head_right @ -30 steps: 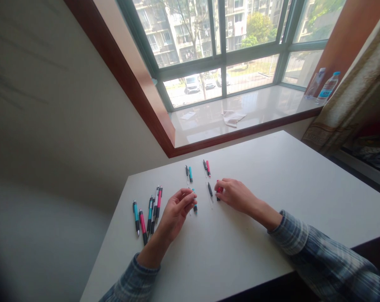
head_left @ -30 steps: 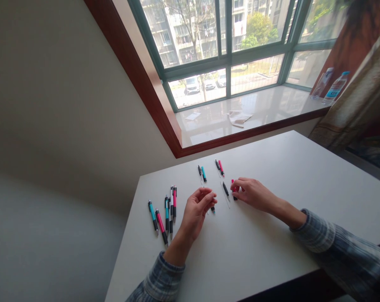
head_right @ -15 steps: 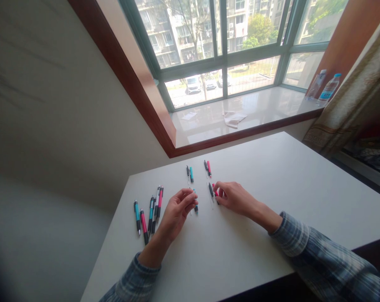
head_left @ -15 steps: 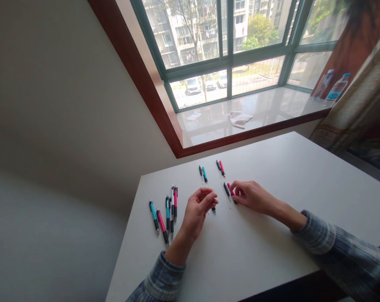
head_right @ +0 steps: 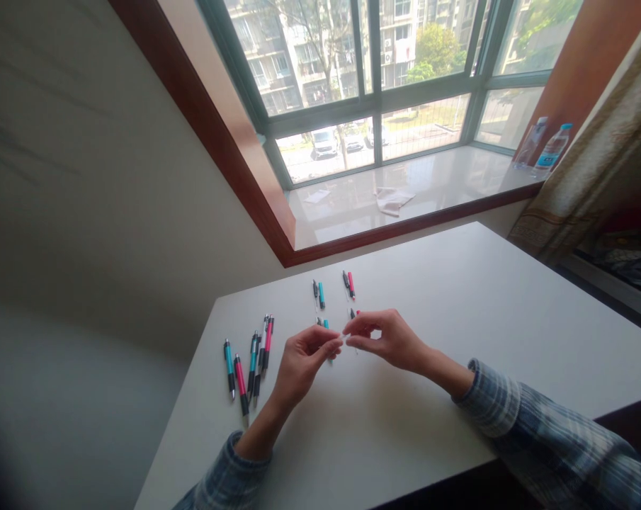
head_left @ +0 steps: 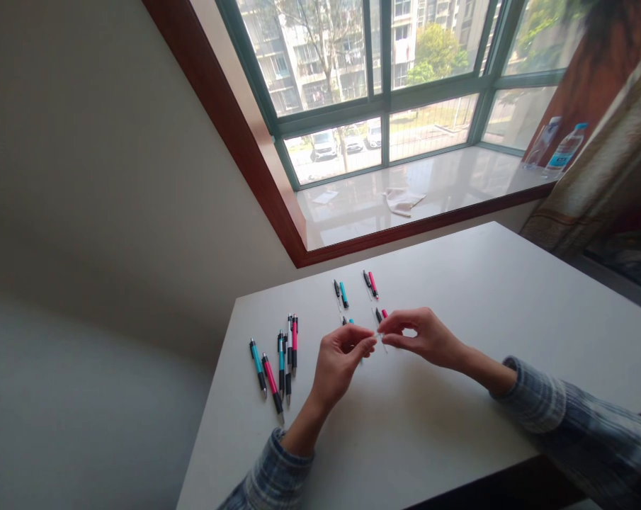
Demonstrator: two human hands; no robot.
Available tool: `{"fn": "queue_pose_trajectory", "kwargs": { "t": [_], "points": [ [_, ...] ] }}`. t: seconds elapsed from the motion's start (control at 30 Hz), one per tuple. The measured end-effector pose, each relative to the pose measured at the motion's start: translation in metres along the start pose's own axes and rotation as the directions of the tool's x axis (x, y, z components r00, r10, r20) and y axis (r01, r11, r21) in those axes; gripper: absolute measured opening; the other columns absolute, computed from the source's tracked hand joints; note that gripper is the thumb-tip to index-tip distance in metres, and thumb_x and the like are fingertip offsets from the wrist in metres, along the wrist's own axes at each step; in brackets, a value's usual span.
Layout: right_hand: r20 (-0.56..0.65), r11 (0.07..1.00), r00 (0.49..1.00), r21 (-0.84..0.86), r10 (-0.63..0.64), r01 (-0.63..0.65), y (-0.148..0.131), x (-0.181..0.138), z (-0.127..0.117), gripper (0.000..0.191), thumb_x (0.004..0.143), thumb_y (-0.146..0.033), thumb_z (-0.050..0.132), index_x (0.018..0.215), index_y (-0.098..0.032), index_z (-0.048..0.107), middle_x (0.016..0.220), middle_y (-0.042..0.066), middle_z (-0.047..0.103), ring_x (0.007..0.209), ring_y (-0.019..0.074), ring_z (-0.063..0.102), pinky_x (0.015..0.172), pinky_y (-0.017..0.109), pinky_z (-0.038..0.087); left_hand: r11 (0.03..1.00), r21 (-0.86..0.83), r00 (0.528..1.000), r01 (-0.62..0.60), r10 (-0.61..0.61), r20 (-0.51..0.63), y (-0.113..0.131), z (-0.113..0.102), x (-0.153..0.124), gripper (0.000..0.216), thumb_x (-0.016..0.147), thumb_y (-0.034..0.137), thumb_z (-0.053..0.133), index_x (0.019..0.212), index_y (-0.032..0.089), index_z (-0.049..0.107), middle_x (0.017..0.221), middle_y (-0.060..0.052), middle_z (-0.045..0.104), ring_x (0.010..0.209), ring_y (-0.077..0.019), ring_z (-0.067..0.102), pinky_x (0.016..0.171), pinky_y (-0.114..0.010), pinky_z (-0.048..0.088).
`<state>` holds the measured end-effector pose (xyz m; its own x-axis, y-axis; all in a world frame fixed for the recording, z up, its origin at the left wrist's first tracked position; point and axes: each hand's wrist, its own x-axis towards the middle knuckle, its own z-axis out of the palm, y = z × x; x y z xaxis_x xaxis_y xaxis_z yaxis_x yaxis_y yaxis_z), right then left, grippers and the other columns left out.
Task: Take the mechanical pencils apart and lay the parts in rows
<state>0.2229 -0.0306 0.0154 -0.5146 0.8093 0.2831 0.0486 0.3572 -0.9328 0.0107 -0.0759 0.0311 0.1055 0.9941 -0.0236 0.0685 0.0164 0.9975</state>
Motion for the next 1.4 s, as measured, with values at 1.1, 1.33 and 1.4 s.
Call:
{"fn": "queue_pose_trajectory", "kwargs": {
  "t": [1.1, 1.33, 1.4],
  "points": [
    [-0.195, 0.916, 0.980, -0.398, -0.031, -0.050, 0.042, 0.013, -0.013, 0.013, 0.090, -0.033, 0.071, 0.088, -0.022, 0.076, 0.077, 0.001, 0.071, 0.065, 0.0141, 0.058, 0.065, 0.027, 0.048, 0.860, 0.465, 0.961, -0.209, 0.268, -0.064, 0.004, 0.004, -0.005, 0.015, 0.096, 0.028, 0.063, 0.104, 0.023, 0.075, 0.100, -0.005, 0.074, 0.084, -0.0196, 0.062, 0.072, -0.031, 0.050],
    [-0.146, 0.907, 0.989, -0.419, -0.033, -0.032, 0.037, 0.009, -0.015, 0.013, 0.090, -0.034, 0.073, 0.097, -0.024, 0.077, 0.091, 0.004, 0.073, 0.077, 0.0177, 0.063, 0.069, 0.030, 0.052, 0.708, 0.611, 0.912, -0.353, 0.407, 0.056, 0.003, 0.004, -0.005, 0.016, 0.097, 0.018, 0.060, 0.101, 0.025, 0.074, 0.100, -0.005, 0.073, 0.100, -0.0235, 0.061, 0.089, -0.038, 0.050],
    [-0.108, 0.891, 0.992, -0.453, -0.068, 0.011, 0.033, 0.008, -0.016, 0.017, 0.088, -0.032, 0.076, 0.104, -0.025, 0.076, 0.104, 0.006, 0.072, 0.092, 0.0222, 0.065, 0.076, 0.034, 0.055, 0.705, 0.615, 0.910, -0.355, 0.410, 0.055, 0.003, 0.003, -0.005, 0.016, 0.096, 0.018, 0.061, 0.101, 0.025, 0.074, 0.101, -0.005, 0.073, 0.101, -0.0240, 0.061, 0.090, -0.039, 0.050]
  ]
}}
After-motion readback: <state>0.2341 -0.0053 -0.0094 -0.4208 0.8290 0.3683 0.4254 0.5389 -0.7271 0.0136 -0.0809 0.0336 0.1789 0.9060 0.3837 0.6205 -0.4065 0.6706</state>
